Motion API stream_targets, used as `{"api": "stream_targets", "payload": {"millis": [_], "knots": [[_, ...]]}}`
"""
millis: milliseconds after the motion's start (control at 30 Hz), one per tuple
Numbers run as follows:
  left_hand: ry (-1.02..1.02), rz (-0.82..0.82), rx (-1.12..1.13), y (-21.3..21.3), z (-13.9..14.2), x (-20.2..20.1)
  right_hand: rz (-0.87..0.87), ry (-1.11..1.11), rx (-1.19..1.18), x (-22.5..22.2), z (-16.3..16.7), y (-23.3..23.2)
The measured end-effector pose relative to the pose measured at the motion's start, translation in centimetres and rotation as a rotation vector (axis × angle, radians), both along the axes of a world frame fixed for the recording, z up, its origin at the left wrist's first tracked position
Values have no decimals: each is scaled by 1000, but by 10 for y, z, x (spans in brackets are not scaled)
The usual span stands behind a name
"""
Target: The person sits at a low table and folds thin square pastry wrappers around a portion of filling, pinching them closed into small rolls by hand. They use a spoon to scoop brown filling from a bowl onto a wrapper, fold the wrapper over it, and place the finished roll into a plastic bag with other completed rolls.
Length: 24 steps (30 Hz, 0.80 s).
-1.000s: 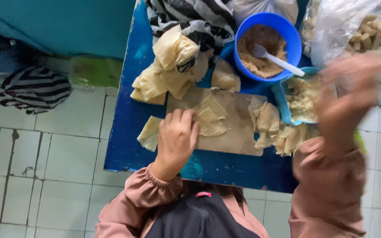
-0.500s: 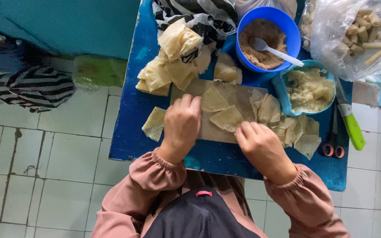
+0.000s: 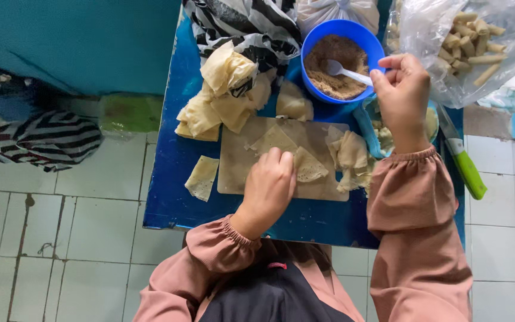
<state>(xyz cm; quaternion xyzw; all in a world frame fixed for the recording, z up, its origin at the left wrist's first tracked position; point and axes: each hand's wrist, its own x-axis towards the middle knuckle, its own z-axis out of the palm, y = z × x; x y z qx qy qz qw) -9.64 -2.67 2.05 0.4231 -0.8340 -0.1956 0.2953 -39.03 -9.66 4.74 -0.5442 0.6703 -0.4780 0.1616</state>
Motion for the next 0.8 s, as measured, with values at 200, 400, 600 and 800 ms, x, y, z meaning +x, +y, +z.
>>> {"api": "stream_targets", "payload": {"millis": [200, 400, 600, 800], "knots": [[119, -42, 102, 0, 1, -2, 104, -217, -201, 27, -16, -12], [215, -53, 260, -3, 1, 11, 19, -213, -197, 40, -10, -14], [251, -62, 260, -2, 3, 20, 25, -505, -262, 34, -2, -7], [301, -39, 255, 5, 5, 28, 21, -714, -258, 33, 14, 36]]}}
